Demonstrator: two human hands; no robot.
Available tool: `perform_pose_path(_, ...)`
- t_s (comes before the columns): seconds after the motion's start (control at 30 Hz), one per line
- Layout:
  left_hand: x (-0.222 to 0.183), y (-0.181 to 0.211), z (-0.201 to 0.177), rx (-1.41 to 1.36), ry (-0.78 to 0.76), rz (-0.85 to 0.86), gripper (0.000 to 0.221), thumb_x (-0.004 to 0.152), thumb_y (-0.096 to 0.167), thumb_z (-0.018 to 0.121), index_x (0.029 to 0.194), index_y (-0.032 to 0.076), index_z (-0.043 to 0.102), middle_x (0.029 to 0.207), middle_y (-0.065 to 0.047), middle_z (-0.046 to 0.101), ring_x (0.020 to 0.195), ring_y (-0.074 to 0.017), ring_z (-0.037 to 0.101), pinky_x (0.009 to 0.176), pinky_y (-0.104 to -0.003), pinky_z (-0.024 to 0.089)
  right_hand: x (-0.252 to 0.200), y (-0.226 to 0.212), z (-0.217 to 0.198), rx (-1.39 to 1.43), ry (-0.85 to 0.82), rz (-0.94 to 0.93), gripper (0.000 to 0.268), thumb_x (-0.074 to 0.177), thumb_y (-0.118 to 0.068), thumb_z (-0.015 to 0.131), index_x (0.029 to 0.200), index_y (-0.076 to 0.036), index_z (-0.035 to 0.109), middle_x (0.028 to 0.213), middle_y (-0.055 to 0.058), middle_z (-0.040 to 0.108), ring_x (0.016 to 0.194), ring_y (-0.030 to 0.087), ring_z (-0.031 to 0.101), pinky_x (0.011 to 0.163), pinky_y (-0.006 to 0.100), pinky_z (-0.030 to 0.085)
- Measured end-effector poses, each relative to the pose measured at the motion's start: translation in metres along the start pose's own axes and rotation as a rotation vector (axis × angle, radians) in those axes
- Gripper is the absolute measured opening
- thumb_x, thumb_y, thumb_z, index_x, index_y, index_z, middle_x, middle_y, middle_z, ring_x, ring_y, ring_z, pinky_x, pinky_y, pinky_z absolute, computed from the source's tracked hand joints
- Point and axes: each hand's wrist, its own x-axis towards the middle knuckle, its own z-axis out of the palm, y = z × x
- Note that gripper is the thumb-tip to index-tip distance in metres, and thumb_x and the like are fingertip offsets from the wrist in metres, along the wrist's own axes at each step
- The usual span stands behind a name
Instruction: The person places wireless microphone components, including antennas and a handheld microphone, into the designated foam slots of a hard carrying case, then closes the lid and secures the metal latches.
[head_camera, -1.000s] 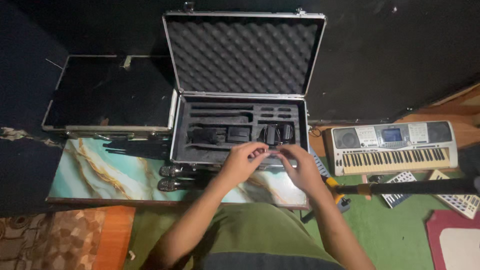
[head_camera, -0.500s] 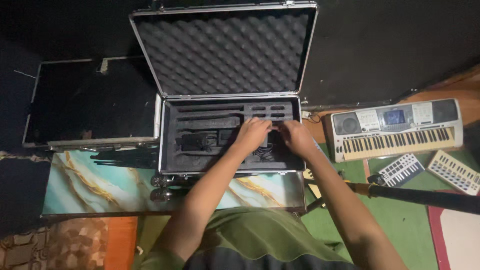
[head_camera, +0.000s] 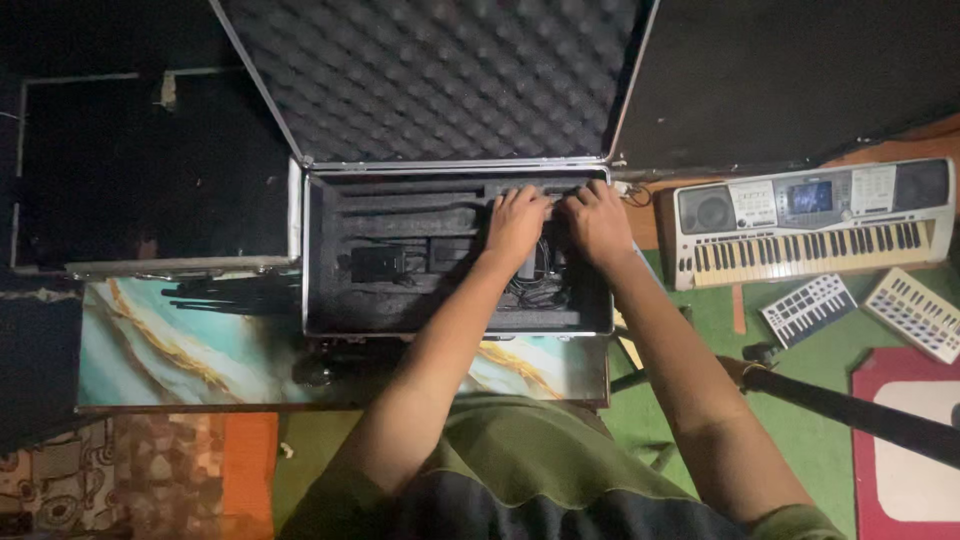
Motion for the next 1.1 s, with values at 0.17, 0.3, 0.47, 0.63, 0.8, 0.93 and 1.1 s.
perform_pose_path(0.17, -0.004, 0.005, -0.007, 0.066, 0.029, 0.044, 0.015, 0.092, 0.020, 0.065, 0.101, 0.014, 0.076, 0.109, -0.002, 0.068, 0.105, -0.0264, 0.061, 0.092, -0.045, 0.044, -0.002, -0.001, -0.001, 0.046, 0.044, -0.029, 0.013, 0.091, -0.019, 0.066, 0.098, -0.012, 0.074, 0.100, 0.007, 0.070, 0.107, 0.028, 0.059, 0.094, 0.041, 0.047)
perform_pose_path(0.3, -0.011, 0.007, -0.014, 0.024, 0.103, 0.090, 0.027, 0.090, 0.022, 0.067, 0.114, 0.012, 0.075, 0.109, -0.001, 0.068, 0.102, -0.0260, 0.060, 0.089, -0.047, 0.041, -0.003, -0.003, -0.004, 0.013, 0.062, -0.036, 0.016, 0.093, -0.022, 0.068, 0.097, -0.008, 0.072, 0.101, 0.009, 0.070, 0.106, 0.028, 0.058, 0.093, 0.041, 0.046)
perform_pose_path(0.47, -0.016, 0.007, -0.022, 0.133, -0.029, 0.113, 0.019, 0.093, 0.024, 0.068, 0.108, 0.015, 0.074, 0.117, -0.001, 0.066, 0.111, -0.0267, 0.058, 0.092, -0.049, 0.041, -0.003, -0.008, -0.012, -0.052, -0.013, -0.081, 0.013, 0.089, -0.022, 0.068, 0.096, -0.011, 0.071, 0.101, 0.007, 0.070, 0.108, 0.027, 0.058, 0.100, 0.043, 0.044)
perform_pose_path(0.63, -0.014, 0.014, -0.018, 0.270, -0.096, 0.109, 0.033, 0.077, 0.023, 0.071, 0.109, 0.014, 0.075, 0.125, -0.010, 0.058, 0.113, -0.0342, 0.054, 0.091, -0.055, 0.040, -0.001, -0.011, -0.019, -0.054, -0.141, -0.109, 0.029, 0.084, -0.028, 0.069, 0.108, -0.013, 0.074, 0.108, 0.005, 0.072, 0.115, 0.027, 0.057, 0.106, 0.050, 0.037)
perform_pose_path(0.8, -0.005, 0.018, -0.007, 0.356, -0.202, 0.041, 0.026, 0.081, 0.021, 0.069, 0.105, 0.015, 0.076, 0.126, -0.009, 0.057, 0.119, -0.0319, 0.052, 0.095, -0.055, 0.040, 0.003, -0.010, -0.016, -0.108, -0.265, -0.121, 0.046, 0.090, -0.039, 0.065, 0.127, -0.012, 0.072, 0.119, 0.004, 0.073, 0.124, 0.028, 0.054, 0.111, 0.056, 0.031)
perform_pose_path(0.93, 0.001, 0.018, -0.005, 0.386, -0.216, 0.036, 0.021, 0.083, 0.024, 0.066, 0.098, 0.016, 0.078, 0.127, -0.009, 0.057, 0.119, -0.0311, 0.050, 0.098, -0.055, 0.038, 0.007, -0.011, -0.016, -0.155, -0.332, -0.105, 0.043, 0.090, -0.039, 0.063, 0.124, -0.016, 0.071, 0.122, 0.003, 0.073, 0.127, 0.028, 0.052, 0.112, 0.058, 0.028)
perform_pose_path(1.1, 0.005, 0.021, -0.002, 0.400, -0.267, 0.015, 0.021, 0.085, 0.023, 0.064, 0.098, 0.016, 0.079, 0.128, -0.009, 0.056, 0.120, -0.0303, 0.048, 0.097, -0.052, 0.037, 0.008, -0.015, -0.020, -0.182, -0.341, -0.112, 0.044, 0.088, -0.038, 0.063, 0.126, -0.017, 0.071, 0.122, 0.003, 0.074, 0.127, 0.029, 0.052, 0.113, 0.057, 0.028)
